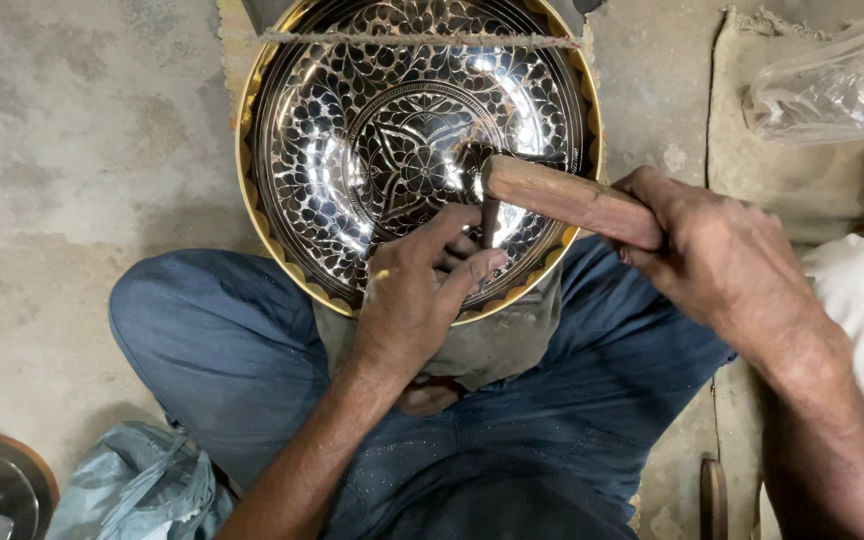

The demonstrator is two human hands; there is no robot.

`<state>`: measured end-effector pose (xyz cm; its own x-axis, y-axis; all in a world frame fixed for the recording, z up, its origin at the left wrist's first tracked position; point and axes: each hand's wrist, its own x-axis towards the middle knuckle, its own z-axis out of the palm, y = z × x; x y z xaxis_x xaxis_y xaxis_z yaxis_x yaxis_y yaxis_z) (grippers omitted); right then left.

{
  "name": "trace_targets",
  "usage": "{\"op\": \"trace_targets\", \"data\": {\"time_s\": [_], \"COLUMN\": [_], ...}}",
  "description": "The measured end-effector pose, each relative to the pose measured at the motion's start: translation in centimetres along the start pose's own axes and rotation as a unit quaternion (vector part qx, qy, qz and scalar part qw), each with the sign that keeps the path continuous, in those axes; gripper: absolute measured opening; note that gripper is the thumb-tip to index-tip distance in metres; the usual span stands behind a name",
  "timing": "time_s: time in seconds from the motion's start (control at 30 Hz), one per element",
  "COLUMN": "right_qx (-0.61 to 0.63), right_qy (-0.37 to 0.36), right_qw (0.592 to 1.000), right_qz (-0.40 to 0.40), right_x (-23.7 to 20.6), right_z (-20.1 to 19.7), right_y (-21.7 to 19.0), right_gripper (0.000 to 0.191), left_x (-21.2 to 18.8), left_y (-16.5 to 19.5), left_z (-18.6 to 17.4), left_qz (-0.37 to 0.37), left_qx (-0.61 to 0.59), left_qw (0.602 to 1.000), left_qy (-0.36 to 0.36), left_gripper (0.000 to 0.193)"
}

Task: The person uses a hammer and chisel to engrave a decorative floral pattern into a round metal plate. They repeatedly strike the chisel along the design lines, occasionally rotating the plate to access different sections.

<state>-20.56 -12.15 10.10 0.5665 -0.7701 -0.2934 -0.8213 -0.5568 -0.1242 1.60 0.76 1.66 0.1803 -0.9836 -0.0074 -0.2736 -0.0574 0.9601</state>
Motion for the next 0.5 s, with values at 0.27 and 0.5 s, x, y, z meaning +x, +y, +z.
{"op": "trace_targets", "data": {"time_s": [0.27, 0.5], "right_qx": [0.113, 0.106], "right_qy": [0.048, 0.057], "right_qw": [0.992, 0.991], "right_qz": [0.028, -0.061], "right_x": [0.5, 0.8], "right_z": [-1.2, -2.2], "right_y": [-0.2, -0.4], "right_gripper": [0.038, 0.033], "left_x": [0.2, 0.2], "left_y": [-0.1, -0.2], "left_z": [0.1, 0.2], "left_qz": [0.007, 0.017], "left_qx": [0.0, 0.0], "left_qw": [1.0, 1.0], "left_qy": [0.006, 0.006], "left_gripper": [0.03, 0.029]}}
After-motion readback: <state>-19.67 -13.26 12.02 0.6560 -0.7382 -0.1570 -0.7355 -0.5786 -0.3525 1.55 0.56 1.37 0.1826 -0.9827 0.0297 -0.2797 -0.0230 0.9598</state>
